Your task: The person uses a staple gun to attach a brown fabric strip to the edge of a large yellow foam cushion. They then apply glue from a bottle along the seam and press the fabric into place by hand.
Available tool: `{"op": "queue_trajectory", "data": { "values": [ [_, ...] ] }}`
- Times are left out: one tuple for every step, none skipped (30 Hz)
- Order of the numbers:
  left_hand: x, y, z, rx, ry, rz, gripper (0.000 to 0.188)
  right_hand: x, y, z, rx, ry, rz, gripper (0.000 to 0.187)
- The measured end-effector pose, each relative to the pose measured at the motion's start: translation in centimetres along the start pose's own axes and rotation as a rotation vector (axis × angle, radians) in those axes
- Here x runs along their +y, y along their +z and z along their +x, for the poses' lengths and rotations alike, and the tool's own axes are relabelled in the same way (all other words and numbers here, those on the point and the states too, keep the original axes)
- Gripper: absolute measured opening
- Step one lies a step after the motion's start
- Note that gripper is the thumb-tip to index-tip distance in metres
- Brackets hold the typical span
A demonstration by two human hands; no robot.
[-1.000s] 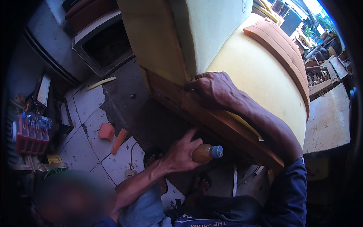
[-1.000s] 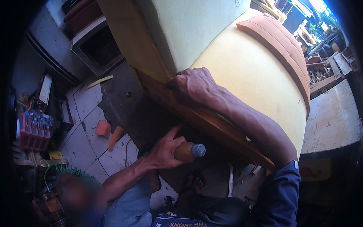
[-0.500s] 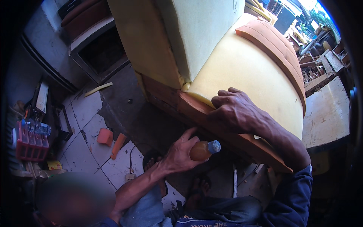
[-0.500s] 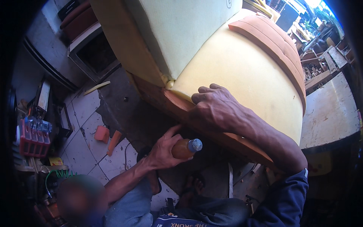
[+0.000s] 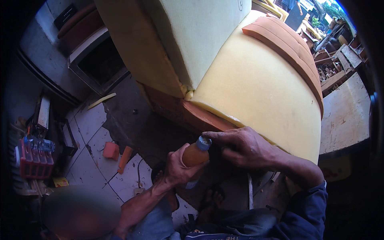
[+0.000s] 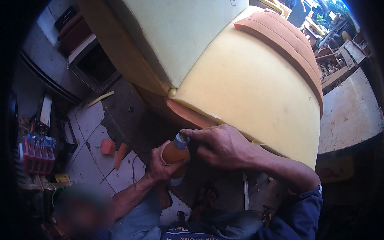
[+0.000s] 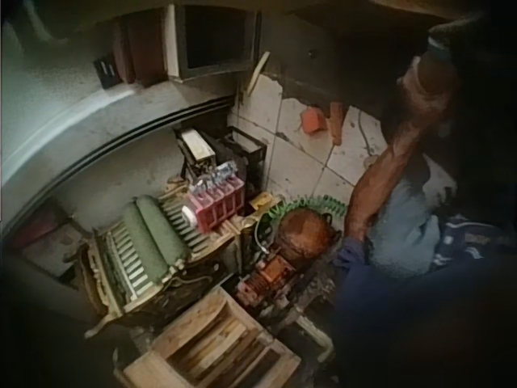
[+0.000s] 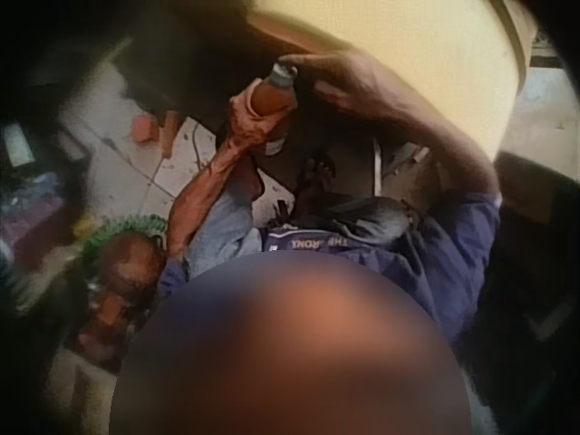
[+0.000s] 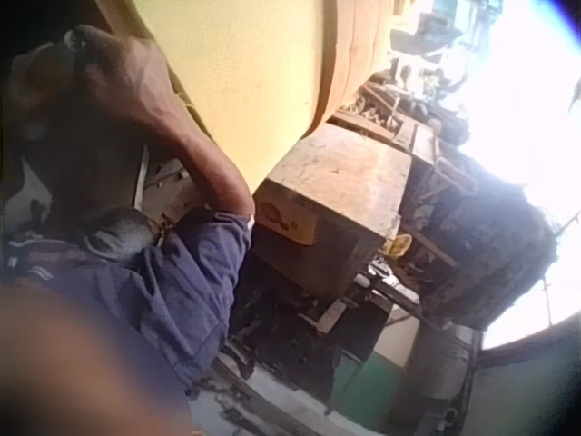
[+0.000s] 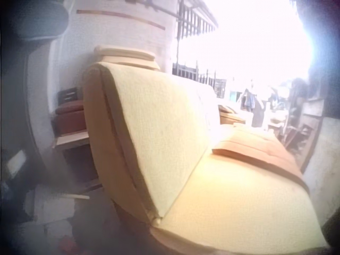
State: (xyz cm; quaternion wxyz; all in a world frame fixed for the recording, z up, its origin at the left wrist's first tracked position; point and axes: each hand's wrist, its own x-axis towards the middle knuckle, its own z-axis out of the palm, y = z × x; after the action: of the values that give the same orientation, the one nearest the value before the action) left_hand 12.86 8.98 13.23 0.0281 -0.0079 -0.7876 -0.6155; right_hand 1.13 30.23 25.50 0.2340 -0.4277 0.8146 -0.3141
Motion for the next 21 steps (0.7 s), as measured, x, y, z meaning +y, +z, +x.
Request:
{"op": "queue_trajectory", "data": {
  "values": [
    [-0.1,0.0,0.0,0.011,0.015,-0.017,0.042,0.0,-0.1,-0.1,0.0,-0.002,0.022,0.063],
    [-0.1,0.0,0.0,0.016,0.015,-0.031,0.042,-0.1,-0.1,-0.2,-0.026,0.037,0.03,0.064],
    [-0.2,0.1,0.0,0.019,0.017,-0.044,0.041,-0.1,-0.1,-0.3,-0.053,0.083,0.051,0.065],
    [-0.3,0.1,0.0,0.022,0.019,-0.059,0.041,-0.1,0.0,-0.3,-0.066,0.093,0.088,0.067],
    [-0.3,0.1,-0.1,0.025,0.021,-0.054,0.041,0.0,0.1,-0.3,-0.057,0.109,0.089,0.067],
    [-0.3,0.1,-0.1,0.029,0.022,-0.051,0.04,-0.1,0.4,-0.2,-0.037,0.09,0.108,0.067],
    [-0.3,0.1,-0.2,0.032,0.021,-0.048,0.04,-0.1,0.6,-0.2,-0.035,0.089,0.147,0.066],
    [-0.4,0.2,-0.2,0.03,0.011,-0.034,0.039,-0.2,0.8,-0.2,-0.034,0.088,0.186,0.065],
    [-0.4,0.1,-0.2,0.027,0.002,-0.02,0.039,-0.4,0.9,-0.2,-0.049,0.104,0.244,0.063],
    [-0.4,0.1,-0.2,0.022,-0.002,0.0,0.039,-0.7,0.9,-0.1,-0.058,0.136,0.291,0.062],
    [-0.5,0.0,-0.1,0.031,-0.037,-0.018,0.039,-1.0,0.7,-0.1,-0.119,0.0,0.321,0.058],
    [-0.5,0.0,-0.1,0.039,-0.069,-0.032,0.039,-1.4,0.4,0.1,-0.175,-0.119,0.34,0.055],
    [-0.5,-0.1,0.0,0.035,-0.132,-0.047,0.039,-1.8,0.2,0.6,-0.233,-0.237,0.36,0.051],
    [-0.5,-0.2,0.0,0.029,-0.102,-0.024,0.04,-2.2,-0.5,0.9,-0.128,-0.196,0.26,0.047],
    [-0.5,-0.2,0.0,0.009,-0.103,-0.004,0.04,-2.3,-1.7,1.4,-0.023,-0.152,0.161,0.043],
    [-0.5,-0.2,-0.1,-0.013,-0.104,0.015,0.041,-2.2,-2.9,2.2,0.081,-0.106,0.06,0.039],
    [-0.4,-0.1,-0.1,-0.03,-0.087,0.022,0.041,-1.7,-3.7,3.9,0.122,-0.122,-0.17,0.033],
    [-0.3,0.0,-0.2,-0.048,-0.069,0.03,0.041,-1.2,-4.1,5.7,0.153,-0.109,-0.402,0.026],
    [-0.2,0.2,-0.3,-0.066,-0.049,0.04,0.041,-0.7,-4.0,7.1,0.143,-0.135,-0.472,0.023],
    [-0.1,0.4,-0.3,-0.073,-0.043,0.043,0.041,-0.2,-3.7,8.5,0.122,-0.128,-0.543,0.02],
    [0.0,0.6,-0.3,-0.079,-0.037,0.046,0.041,0.4,-3.5,9.6,0.094,-0.113,-0.608,0.018]
  ]
}}
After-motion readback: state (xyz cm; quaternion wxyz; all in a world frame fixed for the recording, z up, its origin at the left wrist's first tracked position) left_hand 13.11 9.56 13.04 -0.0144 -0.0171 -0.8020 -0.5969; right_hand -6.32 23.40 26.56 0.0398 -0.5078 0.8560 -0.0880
